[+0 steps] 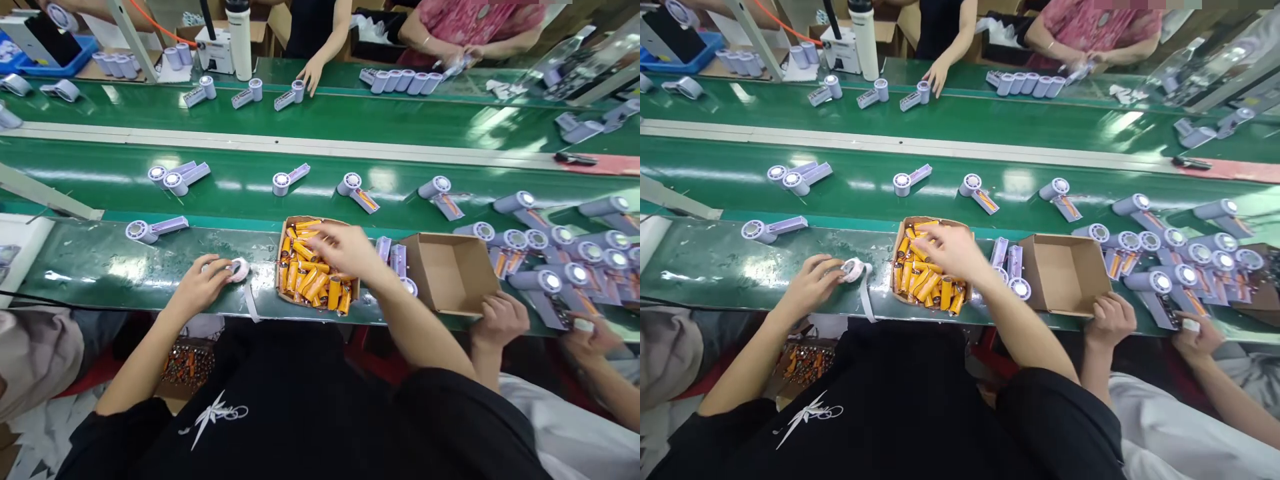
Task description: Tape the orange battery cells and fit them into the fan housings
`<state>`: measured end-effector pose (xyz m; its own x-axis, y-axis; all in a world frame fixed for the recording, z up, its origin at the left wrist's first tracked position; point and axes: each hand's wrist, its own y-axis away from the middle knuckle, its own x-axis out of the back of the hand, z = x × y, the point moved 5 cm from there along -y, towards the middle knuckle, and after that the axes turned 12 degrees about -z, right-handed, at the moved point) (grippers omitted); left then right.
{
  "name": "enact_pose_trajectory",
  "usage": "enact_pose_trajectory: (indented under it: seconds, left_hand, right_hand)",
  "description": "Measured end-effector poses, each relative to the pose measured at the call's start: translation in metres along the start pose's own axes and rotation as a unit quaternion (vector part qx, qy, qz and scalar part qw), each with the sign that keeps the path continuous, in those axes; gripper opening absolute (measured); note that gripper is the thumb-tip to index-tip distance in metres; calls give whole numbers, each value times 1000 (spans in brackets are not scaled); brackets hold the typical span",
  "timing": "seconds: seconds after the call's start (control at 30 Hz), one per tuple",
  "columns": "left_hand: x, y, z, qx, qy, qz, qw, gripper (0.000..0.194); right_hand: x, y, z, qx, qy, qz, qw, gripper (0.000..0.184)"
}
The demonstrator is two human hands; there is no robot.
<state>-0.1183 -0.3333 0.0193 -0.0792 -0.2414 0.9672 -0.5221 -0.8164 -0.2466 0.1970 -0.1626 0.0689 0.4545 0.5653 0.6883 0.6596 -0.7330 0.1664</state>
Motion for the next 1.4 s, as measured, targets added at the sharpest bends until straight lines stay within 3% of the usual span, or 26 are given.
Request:
enact_pose_trajectory:
  seconds: [0.1,0.2,0.33,0.47,0.53,0.6,0.67,0.77,0.93,1.0,1.07,1.17,1.3,1.4]
  left_hand:
    - [23,-27,30,-52,4,36,998,26]
    - [35,-39,43,-73,29,46,996,26]
    - [32,-39,36,-64,16,32,997,25]
    - [33,-28,25,-15,-11,71,997,31]
    - [38,-23,24,8,-3,104,995,32]
    - [42,-22,27,15,5,130,991,32]
    - [43,-24,33,9,13,134,991,32]
    - [39,-32,39,-4,31,115,993,33]
    - [26,-42,45,-24,70,103,992,42]
    - [20,-44,46,-24,88,100,991,46]
    - [15,-47,48,-22,102,90,990,50]
    - [9,-53,52,-34,107,66,992,44]
    - [4,-64,56,-46,98,59,992,31]
    - [0,-69,58,-52,110,56,991,32]
  right_hand:
    - [-70,18,-48,44,-132,-164,977,49]
    - [-107,32,-63,80,-242,-256,933,49]
    - [-110,53,-63,156,-269,-287,906,55]
    - [-103,74,-57,185,-70,-354,914,43]
    - [-87,74,-48,167,21,-314,935,35]
    - [-63,67,-38,154,90,-208,962,33]
    - [-44,60,-29,160,161,-120,967,32]
    - [-45,48,-22,171,239,-142,945,32]
    - [-61,36,-14,161,247,-185,938,20]
    - [-55,32,-3,146,204,-147,957,20]
    - [-41,28,15,93,178,-62,978,22]
    - [-26,24,36,-7,213,49,976,27]
    - [-28,17,42,-90,243,68,963,38]
    - [-28,11,42,-131,241,87,958,42]
